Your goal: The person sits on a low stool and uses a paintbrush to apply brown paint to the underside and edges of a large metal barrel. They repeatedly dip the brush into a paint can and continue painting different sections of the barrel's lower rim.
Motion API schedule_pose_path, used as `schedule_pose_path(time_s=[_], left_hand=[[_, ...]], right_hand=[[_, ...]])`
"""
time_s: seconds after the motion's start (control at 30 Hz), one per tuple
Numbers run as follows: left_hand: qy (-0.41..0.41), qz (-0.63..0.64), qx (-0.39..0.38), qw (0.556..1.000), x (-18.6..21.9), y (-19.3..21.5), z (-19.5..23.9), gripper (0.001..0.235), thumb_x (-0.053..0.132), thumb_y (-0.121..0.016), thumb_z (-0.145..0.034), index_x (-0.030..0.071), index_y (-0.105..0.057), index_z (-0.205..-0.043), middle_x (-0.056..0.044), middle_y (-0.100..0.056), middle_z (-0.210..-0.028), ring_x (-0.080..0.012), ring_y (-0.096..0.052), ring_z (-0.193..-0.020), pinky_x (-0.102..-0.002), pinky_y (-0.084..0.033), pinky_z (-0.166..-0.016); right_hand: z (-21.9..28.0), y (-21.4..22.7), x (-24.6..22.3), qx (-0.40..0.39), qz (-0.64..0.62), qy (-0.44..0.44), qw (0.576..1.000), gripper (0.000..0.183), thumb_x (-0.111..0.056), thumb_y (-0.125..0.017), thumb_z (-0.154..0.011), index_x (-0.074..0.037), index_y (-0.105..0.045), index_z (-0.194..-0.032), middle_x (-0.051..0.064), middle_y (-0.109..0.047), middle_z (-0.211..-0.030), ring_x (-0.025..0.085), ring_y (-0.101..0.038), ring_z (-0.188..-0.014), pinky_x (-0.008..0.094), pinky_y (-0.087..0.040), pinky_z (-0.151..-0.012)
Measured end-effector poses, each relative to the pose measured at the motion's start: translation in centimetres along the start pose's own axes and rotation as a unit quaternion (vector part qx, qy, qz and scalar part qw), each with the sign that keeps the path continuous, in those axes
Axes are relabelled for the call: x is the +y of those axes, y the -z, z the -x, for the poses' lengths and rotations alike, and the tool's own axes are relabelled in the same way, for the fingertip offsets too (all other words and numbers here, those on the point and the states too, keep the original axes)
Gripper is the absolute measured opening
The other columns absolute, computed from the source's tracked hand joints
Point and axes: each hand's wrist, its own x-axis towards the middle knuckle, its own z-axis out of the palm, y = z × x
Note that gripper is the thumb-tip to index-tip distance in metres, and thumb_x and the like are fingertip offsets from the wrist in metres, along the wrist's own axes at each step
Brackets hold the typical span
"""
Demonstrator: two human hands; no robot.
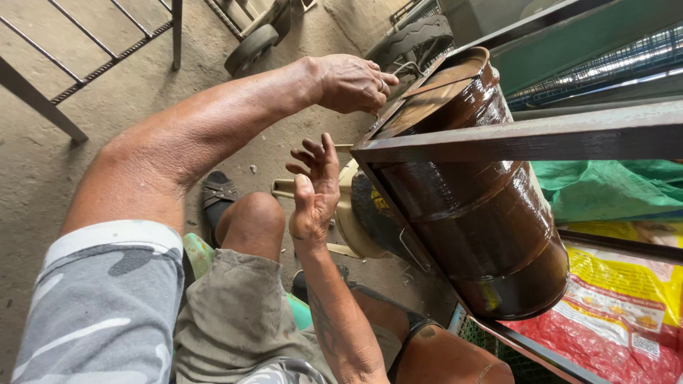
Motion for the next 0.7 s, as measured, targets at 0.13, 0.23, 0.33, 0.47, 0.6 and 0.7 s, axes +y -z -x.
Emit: schedule_pose_path(time_s=[0.13,0.23,0.33,0.47,0.6,0.7], left_hand=[[0.008,0.02,0.014,1.0,0.3,-0.6,0.4,0.015,0.019,-0.063,-0.1,0.013,-0.074,-0.094,0.0,-0.073,-0.116,-0.0227,-0.046,-0.144,-0.039,-0.04,-0.115],[-0.002,-0.008,0.002,1.0,0.6,0.4,0.6,0.016,0.016,-0.062,-0.1,0.014,-0.075,-0.091,0.0,-0.074,-0.113,-0.0206,-0.049,-0.14,-0.038,-0.037,-0.119],[-0.05,-0.091,-0.021,0.994,0.7,1.2,0.9,0.01,0.011,-0.065,-0.087,0.015,-0.074,-0.086,0.002,-0.073,-0.105,-0.0182,-0.058,-0.127,-0.032,-0.04,-0.112],[-0.042,-0.105,0.061,0.992,2.6,0.7,1.6,0.007,0.012,-0.065,-0.094,0.013,-0.069,-0.089,0.002,-0.068,-0.096,-0.0122,-0.062,-0.106,-0.028,-0.049,-0.105],[-0.001,-0.181,-0.057,0.982,4.1,1.6,3.3,0.006,0.012,-0.062,-0.096,0.013,-0.067,-0.094,0.005,-0.067,-0.093,-0.0093,-0.065,-0.095,-0.026,-0.052,-0.097],[0.024,-0.173,-0.053,0.983,5.2,2.4,3.6,0.008,0.012,-0.06,-0.1,0.013,-0.068,-0.102,0.003,-0.068,-0.096,-0.009,-0.066,-0.088,-0.024,-0.054,-0.092]], right_hand=[[1.2,0.5,0.7,0.0,-0.009,-0.023,1.0,0.075,-0.017,-0.053,-0.096,0.001,-0.026,-0.164,0.017,-0.054,-0.141,0.024,-0.058,-0.125,0.038,-0.052,-0.106],[1.8,0.6,1.1,-0.009,-0.02,-0.023,1.0,0.076,-0.021,-0.055,-0.098,0.001,-0.026,-0.164,0.017,-0.054,-0.141,0.024,-0.06,-0.124,0.036,-0.053,-0.105],[2.2,0.6,1.7,-0.004,-0.036,-0.059,0.998,0.077,-0.024,-0.059,-0.099,0.001,-0.027,-0.164,0.018,-0.055,-0.141,0.024,-0.061,-0.121,0.036,-0.053,-0.105],[5.1,1.3,1.8,-0.017,-0.064,-0.067,0.996,0.077,-0.025,-0.06,-0.1,-0.001,-0.027,-0.166,0.015,-0.053,-0.145,0.022,-0.06,-0.126,0.035,-0.052,-0.11],[7.0,1.4,1.2,-0.022,-0.061,-0.088,0.994,0.074,-0.02,-0.057,-0.099,0.001,-0.03,-0.165,0.015,-0.054,-0.143,0.021,-0.061,-0.123,0.036,-0.053,-0.108],[8.4,1.4,0.9,-0.039,-0.051,-0.105,0.992,0.072,-0.013,-0.054,-0.098,0.002,-0.03,-0.164,0.016,-0.055,-0.143,0.021,-0.061,-0.121,0.036,-0.053,-0.108]])
